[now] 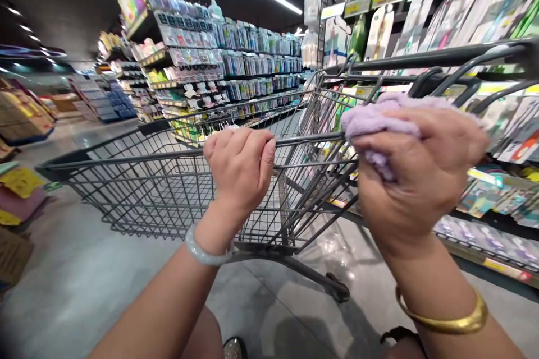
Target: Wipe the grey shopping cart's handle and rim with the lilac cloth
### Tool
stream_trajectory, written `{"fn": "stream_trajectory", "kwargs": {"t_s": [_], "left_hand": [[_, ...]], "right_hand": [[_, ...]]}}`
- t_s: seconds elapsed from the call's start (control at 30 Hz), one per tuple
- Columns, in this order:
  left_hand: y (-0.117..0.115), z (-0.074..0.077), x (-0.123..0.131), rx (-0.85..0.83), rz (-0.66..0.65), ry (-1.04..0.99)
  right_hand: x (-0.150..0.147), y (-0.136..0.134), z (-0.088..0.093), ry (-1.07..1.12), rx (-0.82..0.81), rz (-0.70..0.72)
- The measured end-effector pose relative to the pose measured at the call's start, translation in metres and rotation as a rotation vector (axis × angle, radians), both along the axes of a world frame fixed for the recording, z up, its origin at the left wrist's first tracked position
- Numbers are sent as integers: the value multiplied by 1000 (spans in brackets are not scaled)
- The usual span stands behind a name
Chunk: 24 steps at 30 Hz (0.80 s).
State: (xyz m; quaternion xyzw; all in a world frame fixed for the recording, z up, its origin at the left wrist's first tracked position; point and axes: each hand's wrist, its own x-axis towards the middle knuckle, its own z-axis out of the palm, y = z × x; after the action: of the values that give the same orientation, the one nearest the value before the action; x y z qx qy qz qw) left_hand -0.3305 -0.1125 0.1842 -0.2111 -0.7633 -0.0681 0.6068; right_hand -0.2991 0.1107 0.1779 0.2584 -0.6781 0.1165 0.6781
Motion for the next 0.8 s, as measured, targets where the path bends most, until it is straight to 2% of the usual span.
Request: {"fn": "stream_trajectory", "kwargs": {"t_s": [0.03, 0.07, 0.13, 0.2, 0.27, 0.37, 0.43, 0.47, 0.53, 0.6, 0.67, 0.73, 0.8], "left_hand": [[1, -1, -2, 14, 0, 23], [1, -2, -4, 26, 5, 45], [2, -4, -7, 34, 16, 76], [2, -4, -9, 23, 18, 93], [2, -4, -10, 10, 16, 106], [0, -6, -13, 13, 9, 95], [-1, -7, -16, 18, 7, 81], [-2, -7, -17, 17, 8, 77], [-5, -7, -21, 10, 11, 71], [-10, -7, -24, 5, 11, 58], [-14, -6, -27, 13, 15, 45], [-16, -6, -27, 52, 24, 40], [-12, -6, -25, 125, 22, 43]], "right_hand": [[-2, -5, -8, 65, -93, -36], [-4, -13, -18, 91, -73, -45], [-6, -30, -36, 49, 33, 27], [-4, -38, -43, -11, 189, 77], [-1, -29, -35, -34, 219, 72], [1, -3, -13, -33, -30, 9], [-2, 5, -10, -13, -162, -24], [-4, 3, -13, 1, -175, -22], [-7, -8, -28, -2, -88, 9], [-8, -21, -43, -52, 91, 55], [-7, -25, -48, -91, 193, 77], [-5, -17, -39, -82, 122, 70], [-6, -6, -25, -42, -47, 35]]}}
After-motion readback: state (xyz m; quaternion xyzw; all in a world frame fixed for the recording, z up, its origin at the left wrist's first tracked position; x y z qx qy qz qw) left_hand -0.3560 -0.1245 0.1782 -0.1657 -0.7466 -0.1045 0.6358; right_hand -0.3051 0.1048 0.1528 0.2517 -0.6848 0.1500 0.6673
